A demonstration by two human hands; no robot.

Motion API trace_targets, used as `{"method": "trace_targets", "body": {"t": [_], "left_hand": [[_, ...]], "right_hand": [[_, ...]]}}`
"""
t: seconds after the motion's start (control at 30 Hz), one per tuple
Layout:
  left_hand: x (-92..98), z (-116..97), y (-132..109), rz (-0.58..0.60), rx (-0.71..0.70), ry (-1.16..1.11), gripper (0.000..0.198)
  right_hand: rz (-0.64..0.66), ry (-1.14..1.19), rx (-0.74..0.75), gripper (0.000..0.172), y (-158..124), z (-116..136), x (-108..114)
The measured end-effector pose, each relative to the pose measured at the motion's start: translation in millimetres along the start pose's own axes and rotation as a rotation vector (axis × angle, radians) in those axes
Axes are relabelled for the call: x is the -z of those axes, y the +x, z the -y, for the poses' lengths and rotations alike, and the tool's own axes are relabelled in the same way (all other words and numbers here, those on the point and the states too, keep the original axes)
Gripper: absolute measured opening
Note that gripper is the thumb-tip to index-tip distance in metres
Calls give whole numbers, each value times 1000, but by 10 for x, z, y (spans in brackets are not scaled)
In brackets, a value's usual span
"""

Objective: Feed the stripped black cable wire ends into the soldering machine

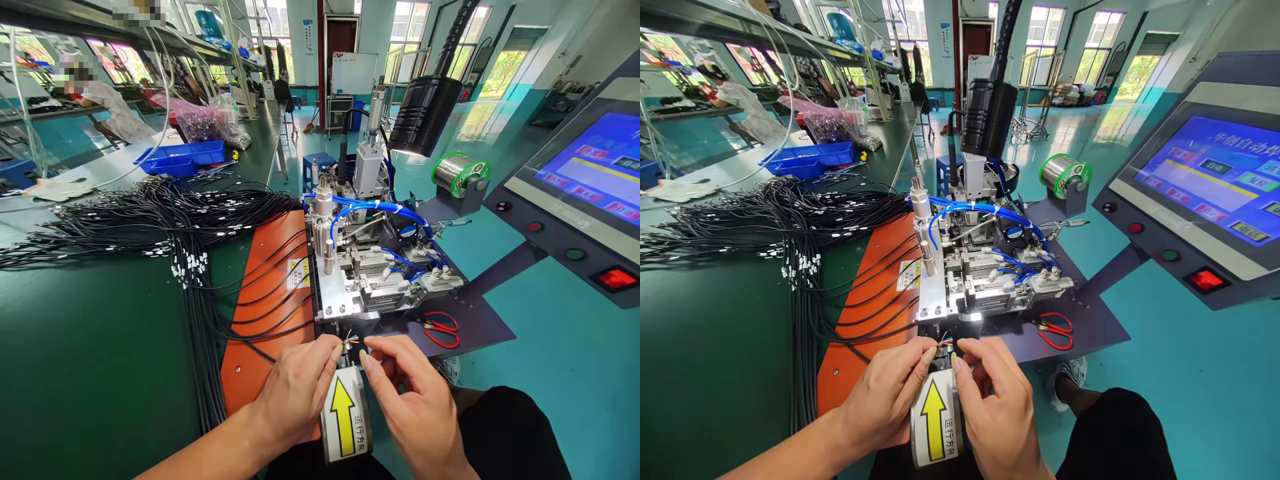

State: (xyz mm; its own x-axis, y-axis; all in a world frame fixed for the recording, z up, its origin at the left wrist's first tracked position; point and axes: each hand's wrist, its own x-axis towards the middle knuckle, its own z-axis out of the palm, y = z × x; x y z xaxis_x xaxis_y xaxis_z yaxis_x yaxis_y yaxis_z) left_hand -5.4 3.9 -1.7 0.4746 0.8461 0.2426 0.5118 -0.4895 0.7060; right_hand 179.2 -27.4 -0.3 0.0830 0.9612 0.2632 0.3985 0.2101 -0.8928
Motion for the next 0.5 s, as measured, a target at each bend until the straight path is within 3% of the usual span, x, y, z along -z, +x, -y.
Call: {"method": "trace_targets", "body": {"t": [0.13, 0.27, 0.4, 0.5], "left_hand": [[-5, 8, -4, -1, -2, 13, 23], [-7, 8, -3, 0, 10, 18, 24], [0, 3, 1, 4, 19, 14, 25], [6, -1, 1, 5, 18, 14, 26]], "right_hand": [[-36, -14, 157, 14, 34, 32, -60], [-40, -22, 221, 16, 47, 30, -113], [-53, -17, 180, 13, 42, 10, -156], [-40, 3, 55, 11, 35, 0, -165]]}}
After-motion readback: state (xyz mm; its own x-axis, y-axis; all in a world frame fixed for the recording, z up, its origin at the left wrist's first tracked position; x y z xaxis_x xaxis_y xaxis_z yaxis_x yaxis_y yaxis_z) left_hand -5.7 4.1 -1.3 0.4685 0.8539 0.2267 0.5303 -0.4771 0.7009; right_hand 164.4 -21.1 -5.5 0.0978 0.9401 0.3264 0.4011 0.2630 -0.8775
